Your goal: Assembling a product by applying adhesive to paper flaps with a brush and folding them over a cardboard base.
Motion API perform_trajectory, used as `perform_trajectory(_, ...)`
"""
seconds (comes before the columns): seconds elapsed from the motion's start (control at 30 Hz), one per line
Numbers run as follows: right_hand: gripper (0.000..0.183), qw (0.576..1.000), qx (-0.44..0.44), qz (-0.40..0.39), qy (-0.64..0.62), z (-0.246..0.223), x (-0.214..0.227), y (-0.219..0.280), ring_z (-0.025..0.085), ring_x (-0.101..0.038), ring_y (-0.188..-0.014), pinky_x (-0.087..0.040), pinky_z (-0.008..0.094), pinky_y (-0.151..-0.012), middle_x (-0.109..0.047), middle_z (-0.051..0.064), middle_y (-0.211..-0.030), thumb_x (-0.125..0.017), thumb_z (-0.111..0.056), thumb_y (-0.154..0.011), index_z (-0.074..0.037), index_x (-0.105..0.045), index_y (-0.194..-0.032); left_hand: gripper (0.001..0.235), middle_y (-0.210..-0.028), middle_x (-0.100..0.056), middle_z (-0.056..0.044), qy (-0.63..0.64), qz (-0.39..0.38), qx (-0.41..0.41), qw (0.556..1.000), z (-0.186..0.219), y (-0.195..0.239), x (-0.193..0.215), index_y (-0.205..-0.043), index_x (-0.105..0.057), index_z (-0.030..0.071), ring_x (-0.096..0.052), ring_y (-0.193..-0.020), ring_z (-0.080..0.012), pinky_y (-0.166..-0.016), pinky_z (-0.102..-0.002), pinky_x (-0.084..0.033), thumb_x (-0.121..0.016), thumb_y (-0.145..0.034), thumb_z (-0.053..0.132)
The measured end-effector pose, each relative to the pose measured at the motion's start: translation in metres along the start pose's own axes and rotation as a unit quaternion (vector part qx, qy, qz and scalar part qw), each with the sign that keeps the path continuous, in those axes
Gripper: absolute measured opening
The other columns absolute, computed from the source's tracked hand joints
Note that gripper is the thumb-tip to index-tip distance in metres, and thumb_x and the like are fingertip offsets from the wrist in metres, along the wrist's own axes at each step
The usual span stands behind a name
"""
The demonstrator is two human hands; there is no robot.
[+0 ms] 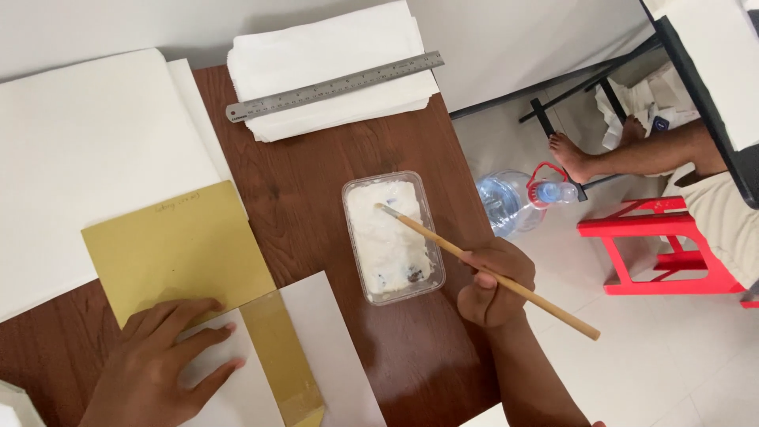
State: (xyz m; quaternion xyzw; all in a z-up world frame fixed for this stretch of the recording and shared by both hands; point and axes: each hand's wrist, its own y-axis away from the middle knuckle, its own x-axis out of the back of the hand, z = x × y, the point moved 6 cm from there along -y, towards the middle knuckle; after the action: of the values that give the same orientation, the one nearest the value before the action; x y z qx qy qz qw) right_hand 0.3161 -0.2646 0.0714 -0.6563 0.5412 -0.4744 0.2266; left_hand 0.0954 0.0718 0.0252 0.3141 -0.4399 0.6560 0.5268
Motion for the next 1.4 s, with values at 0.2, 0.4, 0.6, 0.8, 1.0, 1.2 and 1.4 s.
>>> perform_trajectory(0.2,0.036,0.996,-0.05,0.051,-0.062,0.004,0.002,0.003,0.015,-0.038,-0.04,-0.026,0.027,-0.041,-0.043,0.007,-0.054,-0.04,-0.031,-0.111,-0.005,-0.053,-0.089,0.033,-0.124,-0.071,0.008,-0.006,0.001,0.012,1.0,-0.004,0.002,-0.002,-0.096,-0.08,0.029,-0.065,-0.111,-0.0183,-0.096,-0.042,-0.052,-0.083,-0.071,0.05)
perform_trajectory(0.4,0.031,0.995,-0.004,0.103,-0.016,0.007,0.007,0.009,0.017,-0.038,-0.042,-0.028,0.028,-0.04,-0.033,0.004,-0.062,-0.038,-0.023,-0.111,-0.001,-0.043,-0.089,0.032,-0.124,-0.071,0.006,-0.016,0.02,-0.004,1.0,-0.006,0.004,-0.004,-0.095,-0.079,0.029,-0.066,-0.108,-0.0195,-0.094,-0.042,-0.054,-0.083,-0.071,0.049)
perform_trajectory(0.6,0.031,0.997,0.009,0.076,-0.024,0.005,0.006,0.011,0.02,-0.045,-0.044,-0.03,0.031,-0.042,-0.046,0.006,-0.064,-0.039,-0.026,-0.111,-0.005,-0.048,-0.09,0.032,-0.123,-0.071,0.006,-0.024,0.032,-0.026,0.999,-0.01,0.006,-0.008,-0.094,-0.078,0.029,-0.067,-0.103,-0.0205,-0.089,-0.042,-0.054,-0.084,-0.071,0.051)
perform_trajectory(0.8,0.031,0.985,0.041,0.159,-0.052,0.003,0.018,0.011,0.017,-0.034,-0.039,-0.027,0.03,-0.038,-0.035,0.006,-0.051,-0.04,-0.025,-0.108,-0.008,-0.043,-0.082,0.032,-0.121,-0.072,0.007,-0.015,0.024,0.001,1.0,-0.01,0.008,-0.009,-0.094,-0.079,0.03,-0.068,-0.107,-0.0191,-0.09,-0.043,-0.054,-0.084,-0.07,0.051)
perform_trajectory(1.0,0.036,0.993,0.043,0.11,-0.022,0.002,0.01,0.01,0.022,-0.045,-0.043,-0.027,0.033,-0.043,-0.042,0.005,-0.061,-0.042,-0.027,-0.11,-0.003,-0.048,-0.084,0.034,-0.124,-0.071,0.007,-0.012,0.022,-0.001,1.0,-0.012,0.01,-0.01,-0.096,-0.079,0.03,-0.066,-0.109,-0.0188,-0.093,-0.042,-0.053,-0.084,-0.07,0.051)
perform_trajectory(1.2,0.039,0.968,0.047,0.24,-0.058,-0.002,0.022,0.009,0.016,-0.031,-0.036,-0.024,0.031,-0.04,-0.029,0.004,-0.05,-0.04,-0.032,-0.11,-0.009,-0.04,-0.079,0.034,-0.123,-0.071,0.006,-0.013,0.025,-0.014,1.0,-0.005,0.005,-0.005,-0.097,-0.079,0.027,-0.067,-0.107,-0.0194,-0.095,-0.041,-0.054,-0.082,-0.072,0.05)
perform_trajectory(1.4,0.034,0.983,0.079,0.166,0.005,0.005,0.022,0.01,0.019,-0.039,-0.038,-0.026,0.032,-0.038,-0.039,0.004,-0.065,-0.038,-0.022,-0.111,-0.003,-0.043,-0.083,0.034,-0.123,-0.072,0.008,-0.024,0.011,0.008,1.0,-0.003,0.007,-0.005,-0.097,-0.079,0.027,-0.069,-0.106,-0.0175,-0.094,-0.041,-0.054,-0.081,-0.073,0.05)
